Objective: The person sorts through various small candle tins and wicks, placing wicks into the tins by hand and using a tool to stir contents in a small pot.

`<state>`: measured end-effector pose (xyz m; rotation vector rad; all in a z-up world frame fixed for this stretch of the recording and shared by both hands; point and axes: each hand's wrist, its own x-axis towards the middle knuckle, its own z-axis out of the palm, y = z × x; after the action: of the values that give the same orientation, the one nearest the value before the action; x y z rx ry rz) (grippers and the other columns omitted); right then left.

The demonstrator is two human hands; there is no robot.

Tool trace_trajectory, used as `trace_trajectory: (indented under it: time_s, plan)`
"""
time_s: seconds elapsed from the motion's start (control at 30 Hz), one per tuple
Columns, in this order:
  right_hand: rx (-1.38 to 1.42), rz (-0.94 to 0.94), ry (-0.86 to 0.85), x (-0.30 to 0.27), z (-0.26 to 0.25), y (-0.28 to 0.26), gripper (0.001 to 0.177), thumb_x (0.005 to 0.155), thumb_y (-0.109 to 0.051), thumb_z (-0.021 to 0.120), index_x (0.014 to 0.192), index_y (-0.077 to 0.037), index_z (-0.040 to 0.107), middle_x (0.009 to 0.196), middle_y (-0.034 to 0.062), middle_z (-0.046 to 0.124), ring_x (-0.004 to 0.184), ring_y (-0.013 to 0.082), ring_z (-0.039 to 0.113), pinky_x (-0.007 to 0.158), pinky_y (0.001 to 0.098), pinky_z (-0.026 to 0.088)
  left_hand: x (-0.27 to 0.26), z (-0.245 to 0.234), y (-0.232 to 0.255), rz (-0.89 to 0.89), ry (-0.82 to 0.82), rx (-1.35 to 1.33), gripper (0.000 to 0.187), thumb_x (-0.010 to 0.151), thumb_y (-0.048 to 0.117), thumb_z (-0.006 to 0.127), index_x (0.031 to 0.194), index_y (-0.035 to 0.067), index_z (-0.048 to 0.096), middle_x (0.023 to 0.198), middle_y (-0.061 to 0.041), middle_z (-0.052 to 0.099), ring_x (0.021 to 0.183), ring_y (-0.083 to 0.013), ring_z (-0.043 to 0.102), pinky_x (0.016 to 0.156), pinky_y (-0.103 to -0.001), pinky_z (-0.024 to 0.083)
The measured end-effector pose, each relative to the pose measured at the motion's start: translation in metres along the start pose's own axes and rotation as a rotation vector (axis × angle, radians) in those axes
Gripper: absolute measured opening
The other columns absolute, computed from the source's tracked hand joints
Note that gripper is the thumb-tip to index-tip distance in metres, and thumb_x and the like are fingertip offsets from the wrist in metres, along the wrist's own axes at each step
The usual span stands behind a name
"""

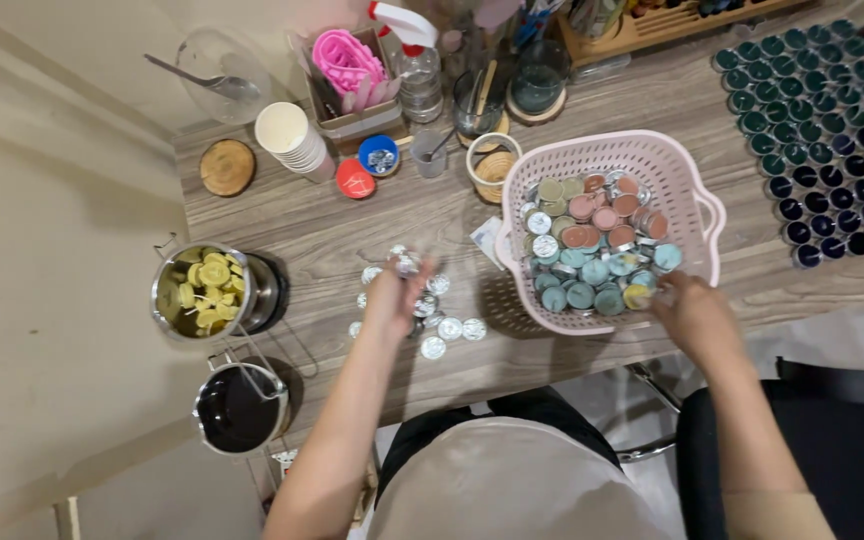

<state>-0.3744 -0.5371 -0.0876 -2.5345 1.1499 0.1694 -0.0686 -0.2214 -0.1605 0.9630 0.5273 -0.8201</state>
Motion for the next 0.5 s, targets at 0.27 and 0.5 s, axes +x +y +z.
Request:
trace_trajectory:
  time_s: [0.27, 0.5]
  plan:
    - [0.020, -0.104, -0.128, 0.024, 0.002, 0.002, 0.056, 0.075, -0.022, 0.082, 0.124, -0.002, 0.063, 0.123, 0.0233, 0.060, 0.110, 0.0431, 0.063, 0.090, 0.0495, 0.052, 0.114, -0.032, 0.041, 0.427, 0.428, 0.034, 0.017, 0.099, 0.023, 0.060, 0.101, 0.006, 0.061, 0.085, -0.010, 0.068, 0.074, -0.0267, 0.067, 0.059, -0.043, 0.053]
    - [0.199, -0.108, -0.147, 0.026, 0.009, 0.010, 0.055, 0.070, -0.017, 0.084, 0.119, -0.001, 0.063, 0.123, 0.0215, 0.059, 0.111, 0.0411, 0.061, 0.095, 0.0459, 0.051, 0.136, -0.025, 0.064, 0.651, 0.798, 0.841, 0.046, 0.095, 0.024, 0.071, 0.128, -0.002, 0.054, 0.116, -0.021, 0.064, 0.107, -0.0376, 0.062, 0.091, -0.048, 0.049]
